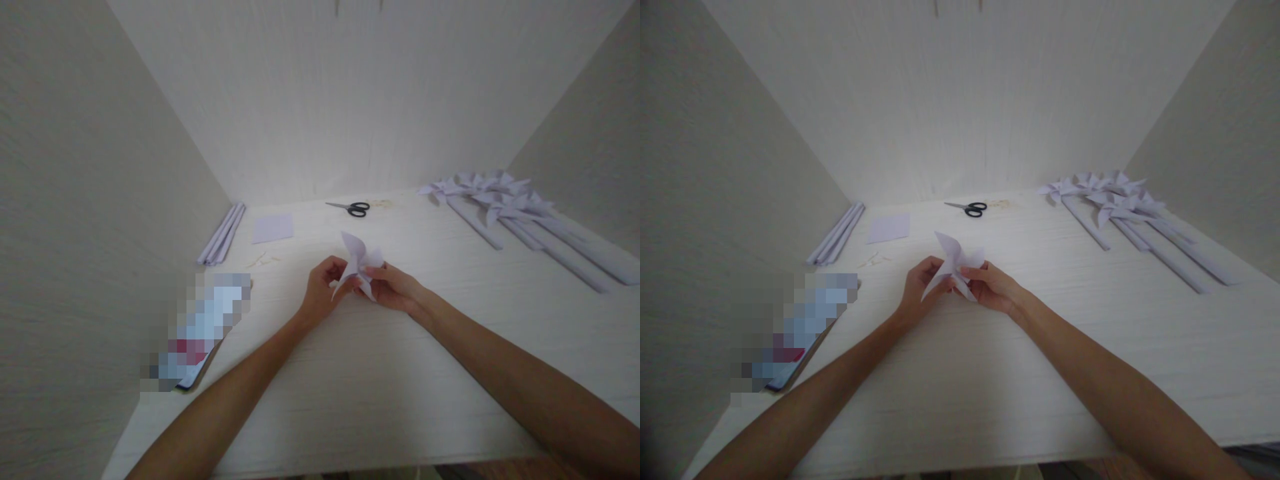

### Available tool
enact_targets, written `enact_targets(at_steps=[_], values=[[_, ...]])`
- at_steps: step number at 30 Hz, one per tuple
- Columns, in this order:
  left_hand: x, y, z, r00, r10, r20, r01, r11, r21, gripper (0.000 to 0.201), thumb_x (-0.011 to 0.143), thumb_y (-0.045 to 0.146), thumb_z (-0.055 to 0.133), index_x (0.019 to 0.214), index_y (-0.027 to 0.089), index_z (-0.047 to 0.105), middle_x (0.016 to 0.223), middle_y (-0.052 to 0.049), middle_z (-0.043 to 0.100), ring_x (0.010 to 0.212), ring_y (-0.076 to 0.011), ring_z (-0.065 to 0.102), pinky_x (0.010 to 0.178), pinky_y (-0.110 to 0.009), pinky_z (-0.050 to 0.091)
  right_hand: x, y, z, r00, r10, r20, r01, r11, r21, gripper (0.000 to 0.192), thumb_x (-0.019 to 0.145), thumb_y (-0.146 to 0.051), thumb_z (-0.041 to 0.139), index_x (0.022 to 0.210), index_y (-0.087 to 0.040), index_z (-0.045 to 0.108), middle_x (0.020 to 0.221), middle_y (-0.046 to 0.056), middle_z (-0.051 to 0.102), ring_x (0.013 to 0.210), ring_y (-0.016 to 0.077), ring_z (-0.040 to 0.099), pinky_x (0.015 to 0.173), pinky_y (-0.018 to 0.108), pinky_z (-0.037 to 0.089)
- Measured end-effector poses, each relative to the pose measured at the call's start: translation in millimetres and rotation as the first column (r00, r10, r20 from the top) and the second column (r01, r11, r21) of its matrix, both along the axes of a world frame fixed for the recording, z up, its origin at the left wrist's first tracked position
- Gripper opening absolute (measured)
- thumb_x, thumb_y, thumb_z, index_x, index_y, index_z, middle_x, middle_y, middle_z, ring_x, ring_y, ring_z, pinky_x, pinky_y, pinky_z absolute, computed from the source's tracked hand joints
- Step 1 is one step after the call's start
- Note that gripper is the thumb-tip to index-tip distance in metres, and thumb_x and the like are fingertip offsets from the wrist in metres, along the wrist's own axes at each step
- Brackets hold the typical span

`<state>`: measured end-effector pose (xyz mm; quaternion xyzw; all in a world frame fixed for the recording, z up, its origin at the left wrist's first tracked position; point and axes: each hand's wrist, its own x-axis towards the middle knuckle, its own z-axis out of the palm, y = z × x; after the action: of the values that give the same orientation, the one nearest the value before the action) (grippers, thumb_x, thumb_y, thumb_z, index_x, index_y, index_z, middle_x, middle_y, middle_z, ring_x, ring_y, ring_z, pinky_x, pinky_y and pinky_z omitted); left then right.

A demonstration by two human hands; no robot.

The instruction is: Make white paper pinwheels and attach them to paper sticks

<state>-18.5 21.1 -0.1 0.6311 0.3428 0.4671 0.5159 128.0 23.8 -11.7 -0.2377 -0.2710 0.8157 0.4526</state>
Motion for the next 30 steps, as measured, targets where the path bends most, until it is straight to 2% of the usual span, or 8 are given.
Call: enact_targets(at_steps=[7,15,17,19,22,24,26,30], values=[[0,5,-5.0,1.000,-0.009,0.027,0.011,0.998,-0.062,0.042,0.055,0.028,0.070,0.086,0.017,0.044,0.062,0.004,0.053,0.055,-0.0070,0.048,0.053,-0.020,0.038,-3,1,0.9,0.983,-0.178,0.050,0.176,0.984,0.043,0.020,0.053,-0.018,0.073,0.070,-0.013,0.064,0.065,0.001,0.068,0.056,0.0100,0.060,0.055,0.019,0.050],[2,10,-18.6,0.997,-0.065,-0.040,0.060,0.992,-0.110,0.047,0.051,0.027,0.073,0.089,0.016,0.047,0.059,0.005,0.050,0.053,-0.0063,0.047,0.052,-0.021,0.037,3,6,-0.4,0.968,-0.245,-0.054,0.244,0.969,-0.036,0.016,0.055,-0.016,0.071,0.068,-0.018,0.062,0.066,-0.004,0.067,0.058,0.0087,0.061,0.058,0.018,0.050],[1,11,-19.3,0.996,-0.050,-0.074,0.041,0.991,-0.128,0.046,0.051,0.027,0.073,0.088,0.015,0.048,0.060,0.005,0.050,0.052,-0.0062,0.047,0.052,-0.021,0.038,4,7,-2.4,0.960,-0.265,-0.091,0.258,0.963,-0.081,0.017,0.055,-0.014,0.070,0.068,-0.019,0.061,0.067,-0.003,0.067,0.058,0.0095,0.061,0.057,0.019,0.051],[-3,13,-15.8,0.979,-0.148,-0.140,0.120,0.974,-0.193,0.043,0.051,0.027,0.072,0.085,0.014,0.049,0.061,0.003,0.052,0.053,-0.0067,0.048,0.053,-0.022,0.039,4,7,-3.1,0.948,-0.292,-0.127,0.277,0.953,-0.123,0.019,0.053,-0.010,0.069,0.068,-0.019,0.060,0.067,-0.003,0.067,0.059,0.0104,0.061,0.057,0.020,0.052],[-18,28,-3.2,0.918,-0.200,-0.342,0.133,0.969,-0.208,0.033,0.053,0.030,0.069,0.076,0.013,0.053,0.061,0.001,0.055,0.054,-0.0079,0.050,0.053,-0.022,0.039,4,6,-0.9,0.938,-0.309,-0.159,0.283,0.944,-0.168,0.022,0.053,-0.007,0.068,0.067,-0.020,0.058,0.068,-0.004,0.067,0.062,0.0115,0.062,0.062,0.023,0.053],[-35,48,7.8,0.831,-0.088,-0.549,0.049,0.995,-0.086,0.026,0.060,0.033,0.064,0.074,0.013,0.055,0.062,0.000,0.056,0.057,-0.0097,0.052,0.054,-0.022,0.040,4,4,1.2,0.938,-0.306,-0.162,0.277,0.945,-0.176,0.021,0.054,-0.006,0.067,0.067,-0.021,0.058,0.069,-0.004,0.067,0.063,0.0122,0.062,0.063,0.025,0.053],[-57,75,18.5,0.525,0.149,-0.838,-0.046,0.988,0.147,0.021,0.065,0.034,0.058,0.073,0.015,0.057,0.064,-0.001,0.058,0.060,-0.0113,0.053,0.055,-0.022,0.040,4,4,2.1,0.941,-0.297,-0.160,0.269,0.947,-0.174,0.021,0.056,-0.006,0.066,0.067,-0.021,0.058,0.070,-0.003,0.067,0.064,0.0128,0.062,0.063,0.026,0.052],[-102,133,34.9,0.242,0.374,-0.895,-0.176,0.924,0.339,0.006,0.063,0.016,0.055,0.069,0.014,0.057,0.075,-0.007,0.059,0.076,-0.0185,0.053,0.066,-0.028,0.038,4,5,-0.5,0.953,-0.272,-0.135,0.250,0.956,-0.155,0.019,0.057,-0.010,0.068,0.069,-0.022,0.059,0.071,-0.004,0.067,0.065,0.0121,0.062,0.066,0.026,0.052]])
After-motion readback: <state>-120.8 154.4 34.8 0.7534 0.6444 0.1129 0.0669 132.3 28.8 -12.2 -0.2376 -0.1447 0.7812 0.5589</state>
